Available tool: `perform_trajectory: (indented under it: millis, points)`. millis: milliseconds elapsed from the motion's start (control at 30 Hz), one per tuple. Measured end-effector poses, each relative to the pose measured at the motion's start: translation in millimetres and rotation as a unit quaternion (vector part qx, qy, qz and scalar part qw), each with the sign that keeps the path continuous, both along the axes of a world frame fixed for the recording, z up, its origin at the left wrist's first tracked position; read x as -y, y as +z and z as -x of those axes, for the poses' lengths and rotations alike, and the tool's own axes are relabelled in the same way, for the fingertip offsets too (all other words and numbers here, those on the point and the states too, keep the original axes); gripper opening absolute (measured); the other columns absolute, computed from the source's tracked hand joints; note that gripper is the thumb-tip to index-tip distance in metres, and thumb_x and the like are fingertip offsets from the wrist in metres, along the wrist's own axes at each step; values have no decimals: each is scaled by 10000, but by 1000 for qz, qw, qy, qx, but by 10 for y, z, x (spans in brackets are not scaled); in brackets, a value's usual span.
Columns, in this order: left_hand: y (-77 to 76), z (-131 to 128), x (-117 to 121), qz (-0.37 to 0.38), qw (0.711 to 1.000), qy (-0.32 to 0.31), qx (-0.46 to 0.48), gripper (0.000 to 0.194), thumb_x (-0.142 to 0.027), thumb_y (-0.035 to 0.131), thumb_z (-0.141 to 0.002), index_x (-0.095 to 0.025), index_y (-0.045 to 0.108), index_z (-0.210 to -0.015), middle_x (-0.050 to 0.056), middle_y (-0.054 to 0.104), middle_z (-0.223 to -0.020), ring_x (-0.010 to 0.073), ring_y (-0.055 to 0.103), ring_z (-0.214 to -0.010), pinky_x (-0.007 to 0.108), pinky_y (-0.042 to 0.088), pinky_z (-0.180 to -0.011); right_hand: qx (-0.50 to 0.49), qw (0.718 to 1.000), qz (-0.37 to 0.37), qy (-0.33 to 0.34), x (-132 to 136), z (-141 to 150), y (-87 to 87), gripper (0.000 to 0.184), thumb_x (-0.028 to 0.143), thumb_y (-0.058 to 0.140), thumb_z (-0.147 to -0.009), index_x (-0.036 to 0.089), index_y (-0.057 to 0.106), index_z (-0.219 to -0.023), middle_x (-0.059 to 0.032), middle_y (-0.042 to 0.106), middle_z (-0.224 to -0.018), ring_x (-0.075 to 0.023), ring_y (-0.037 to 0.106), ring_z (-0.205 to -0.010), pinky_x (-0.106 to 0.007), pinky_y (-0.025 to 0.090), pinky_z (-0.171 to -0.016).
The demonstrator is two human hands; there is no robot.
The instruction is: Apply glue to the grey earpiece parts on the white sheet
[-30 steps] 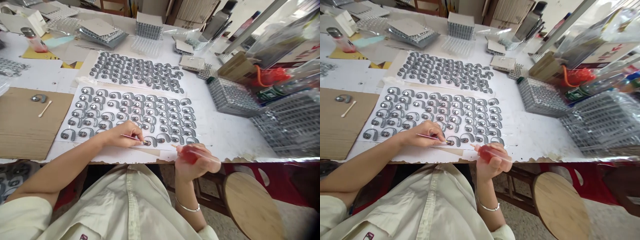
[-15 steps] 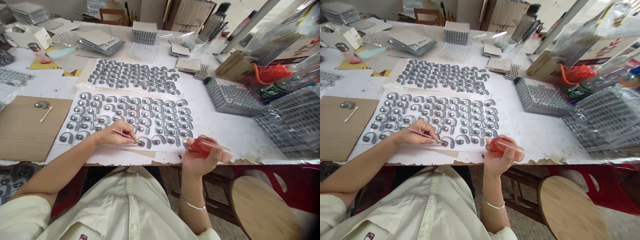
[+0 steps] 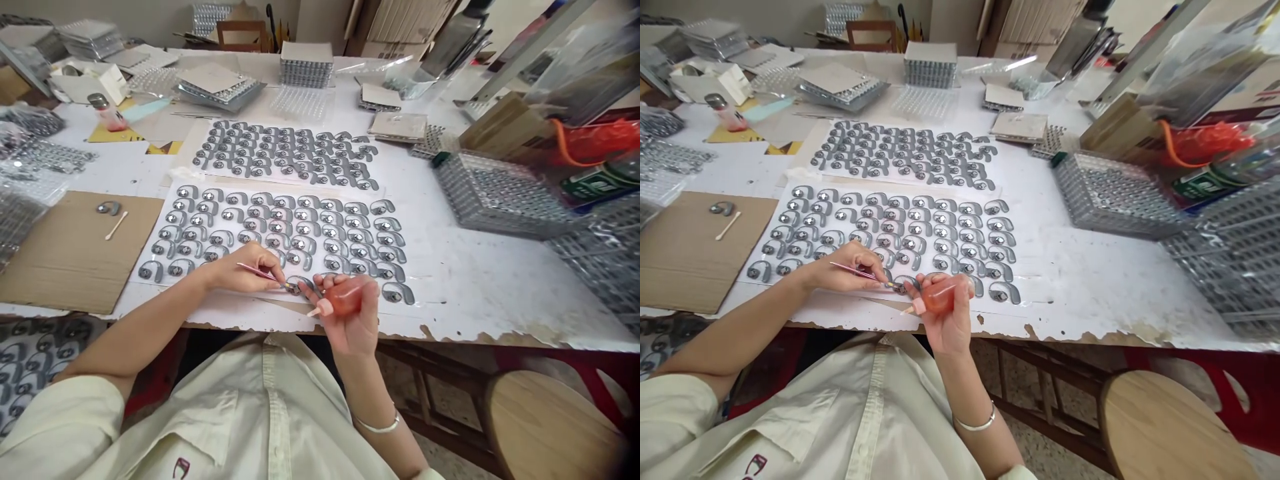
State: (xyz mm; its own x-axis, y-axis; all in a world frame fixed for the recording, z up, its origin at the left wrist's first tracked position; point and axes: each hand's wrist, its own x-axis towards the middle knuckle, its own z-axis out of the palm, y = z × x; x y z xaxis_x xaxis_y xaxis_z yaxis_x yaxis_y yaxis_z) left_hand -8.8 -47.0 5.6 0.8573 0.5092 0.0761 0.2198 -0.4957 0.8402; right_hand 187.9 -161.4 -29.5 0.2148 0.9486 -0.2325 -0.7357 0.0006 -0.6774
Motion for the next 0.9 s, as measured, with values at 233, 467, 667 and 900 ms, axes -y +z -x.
perform_trajectory:
  millis: [233,467,667,900]
  points:
    - [-14,0,-4,-17,1000,-24,9,93,-175,677,-789,-135,739,-846,61,725,-777,98,618,-627,171,431,-561,15,999,35,0,4,-7,28,476,690,659,-665,219,608,-719,12,548,-721,-199,617,-864,-571,528,-896]
    - [127,100,-32,-21,998,23,46,68,-126,656,-775,-116,723,-780,78,731,-766,115,643,-613,176,463,-537,18,1000,16,-11,-21,-116,91,505,711,656,-645,214,606,-714,20,535,-712,-169,607,-797,-484,569,-821]
    - [147,-227,217,-126,986,18,110,110,-128,592,-825,-141,701,-840,58,742,-796,124,668,-641,209,521,-603,143,971,-50,-183,-163,-711,288,564,767,534,-672,205,573,-707,37,497,-620,-75,446,-433,-205,314,-338]
    - [-123,-633,596,-450,886,1,107,189,-106,477,-858,-129,639,-764,108,719,-789,151,618,-576,268,447,-498,240,937,-69,-244,-380,-736,215,500,699,416,-780,220,559,-773,32,527,-627,-81,448,-396,-230,305,-351]
